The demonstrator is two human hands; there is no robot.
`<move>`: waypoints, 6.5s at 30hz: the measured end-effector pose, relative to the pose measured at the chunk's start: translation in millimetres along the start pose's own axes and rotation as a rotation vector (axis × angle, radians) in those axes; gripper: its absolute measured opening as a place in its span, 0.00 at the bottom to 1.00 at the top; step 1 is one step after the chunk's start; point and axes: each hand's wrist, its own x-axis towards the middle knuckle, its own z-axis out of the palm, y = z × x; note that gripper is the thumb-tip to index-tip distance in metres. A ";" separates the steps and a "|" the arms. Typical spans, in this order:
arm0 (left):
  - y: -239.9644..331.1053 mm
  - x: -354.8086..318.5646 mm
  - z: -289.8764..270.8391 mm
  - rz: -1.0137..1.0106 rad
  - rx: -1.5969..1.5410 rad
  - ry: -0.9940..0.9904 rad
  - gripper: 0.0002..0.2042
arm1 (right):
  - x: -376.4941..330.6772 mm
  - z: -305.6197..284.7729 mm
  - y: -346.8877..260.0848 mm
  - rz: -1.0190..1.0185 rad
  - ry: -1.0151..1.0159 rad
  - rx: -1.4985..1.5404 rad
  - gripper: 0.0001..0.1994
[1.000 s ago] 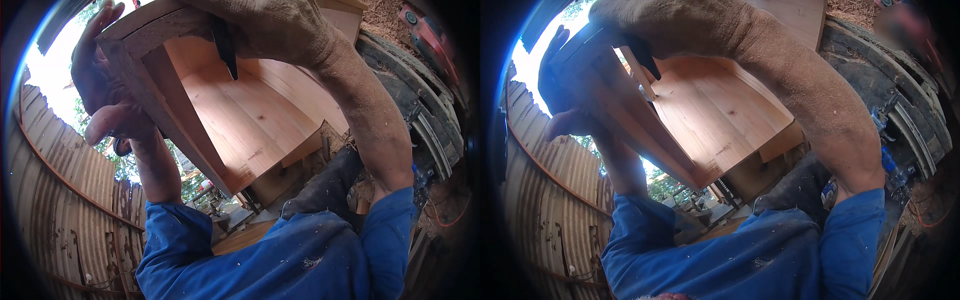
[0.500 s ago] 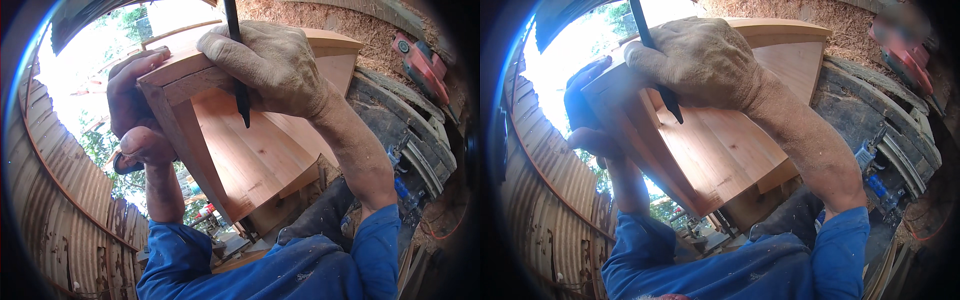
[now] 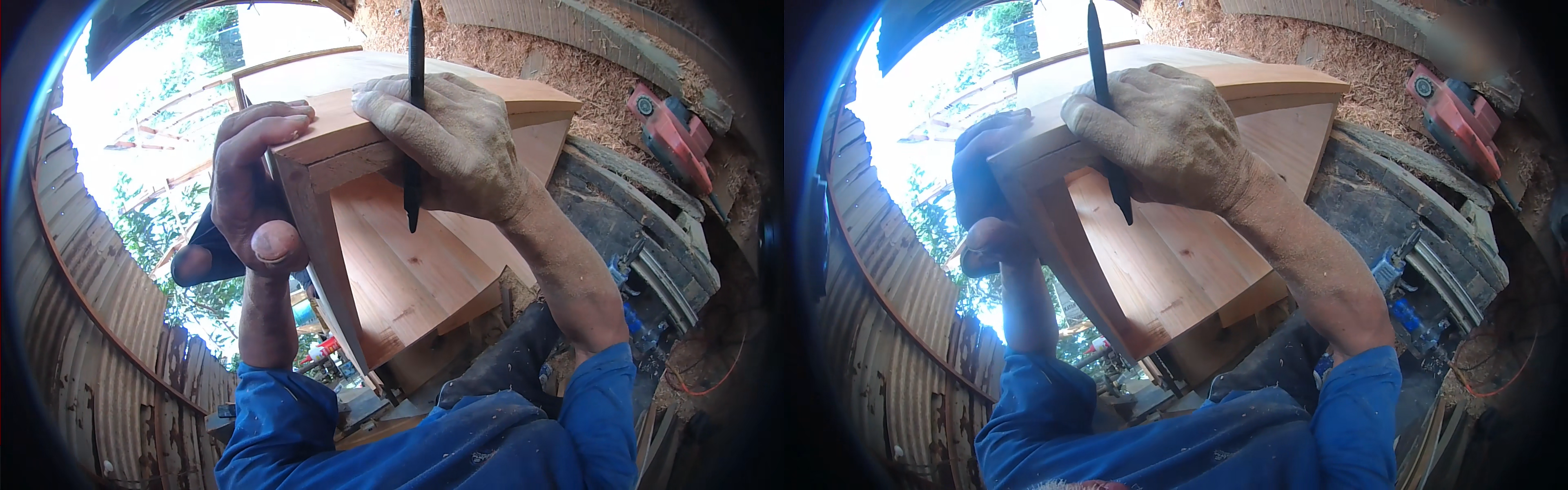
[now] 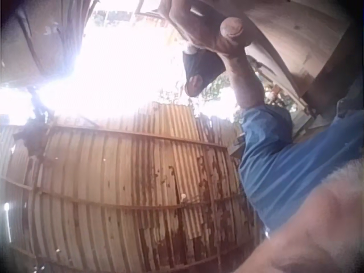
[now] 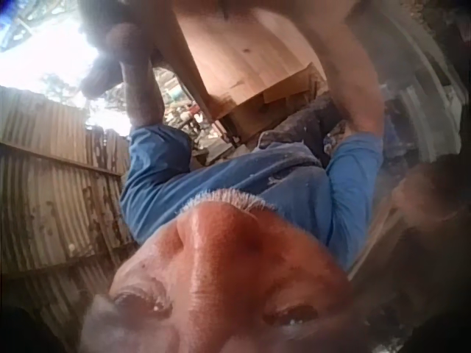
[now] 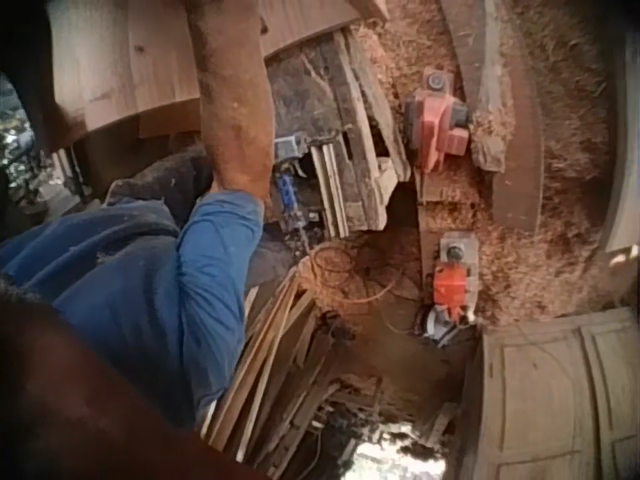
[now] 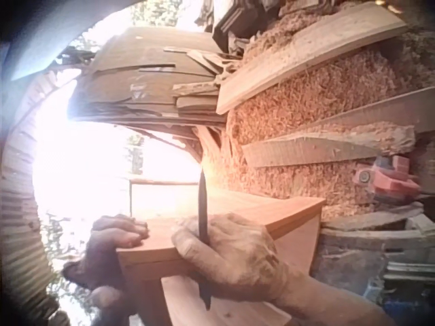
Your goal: The person assembles a wooden furniture piece by positioning wood panels, marking them with a pencil, and securing them using a pneumatic nail gun and wood glue.
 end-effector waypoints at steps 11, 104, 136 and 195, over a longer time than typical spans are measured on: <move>-13.5 6.3 -5.5 0.231 -0.028 0.081 0.47 | 7.6 -3.3 -1.4 0.016 -0.073 0.013 0.29; 36.7 1.4 6.7 -0.533 -0.227 0.166 0.29 | -2.4 -4.9 -1.5 0.012 -0.069 -0.043 0.24; 75.3 34.6 2.7 0.421 0.976 -0.503 0.22 | -171.7 -83.9 88.6 0.587 0.018 -0.661 0.28; 70.6 30.4 3.7 0.396 0.932 -0.394 0.16 | -89.9 -118.4 71.7 0.614 -0.457 -0.109 0.27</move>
